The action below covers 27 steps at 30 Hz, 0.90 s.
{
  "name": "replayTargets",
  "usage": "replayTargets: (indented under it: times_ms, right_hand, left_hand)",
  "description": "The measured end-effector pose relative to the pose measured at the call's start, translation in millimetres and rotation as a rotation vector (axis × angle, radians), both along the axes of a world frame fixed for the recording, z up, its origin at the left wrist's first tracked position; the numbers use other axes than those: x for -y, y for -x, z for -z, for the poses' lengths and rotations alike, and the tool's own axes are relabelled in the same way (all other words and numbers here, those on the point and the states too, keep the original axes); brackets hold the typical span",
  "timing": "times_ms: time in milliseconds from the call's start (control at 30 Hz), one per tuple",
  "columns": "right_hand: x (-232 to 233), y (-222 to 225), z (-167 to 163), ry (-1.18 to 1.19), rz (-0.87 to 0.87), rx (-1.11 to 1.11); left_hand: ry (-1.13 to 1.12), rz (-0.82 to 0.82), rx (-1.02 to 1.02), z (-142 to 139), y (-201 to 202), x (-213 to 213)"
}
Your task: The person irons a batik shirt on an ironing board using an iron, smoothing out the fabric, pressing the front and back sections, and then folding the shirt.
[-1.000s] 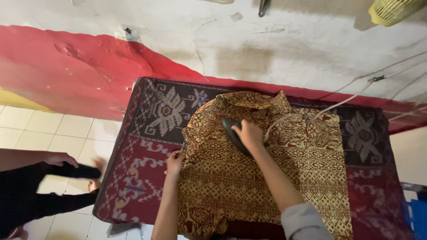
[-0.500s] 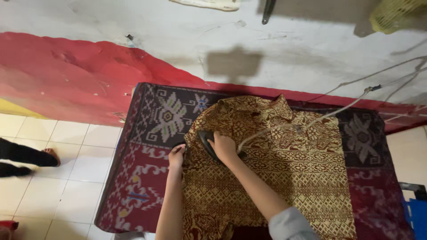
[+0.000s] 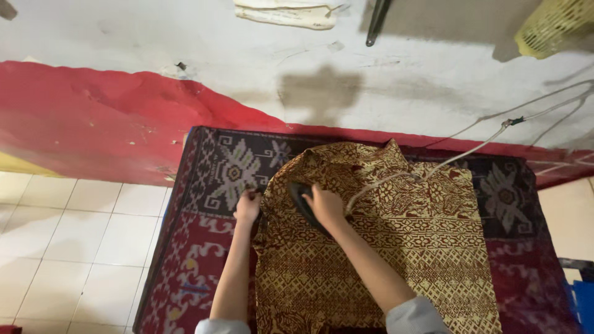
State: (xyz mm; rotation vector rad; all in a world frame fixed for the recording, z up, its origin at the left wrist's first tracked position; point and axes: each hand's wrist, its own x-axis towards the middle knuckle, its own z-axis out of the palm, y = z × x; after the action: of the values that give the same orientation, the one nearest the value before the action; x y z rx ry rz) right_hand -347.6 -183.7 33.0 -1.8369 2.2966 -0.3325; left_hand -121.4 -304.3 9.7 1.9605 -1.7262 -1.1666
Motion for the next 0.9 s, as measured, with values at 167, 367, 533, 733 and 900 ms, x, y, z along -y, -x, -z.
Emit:
replayTargets:
  times_ms: [167,367,533,733,900]
  right_hand:
    - [-17.7,56.5,-1.8,0.066,0.32,-0.166]
    - [-24.9,75.7,-1.7,-0.026,0.241,-0.157]
    - [-0.9,52.0,-5.3,-0.007,0.057,-0.064]
    - [41.6,4.0,-5.8,-0.026,-0.003,-0.131]
    - [57.2,-14.5,-2.6,-0.142,-0.061,-0.179]
  left_hand:
    - [0.065,0.191,0.195,-4.1,38.8,16.1]
    - [0.031,0.234,0.051,0.5,28.2,34.2]
    - [-0.188,0.248,-0.257,-8.6,45.3,56.9]
    - [-0.035,0.473,0.087,-31.6,84.9,86.0]
    - [0.022,0.596,0.23,-40.4,108.7,99.3]
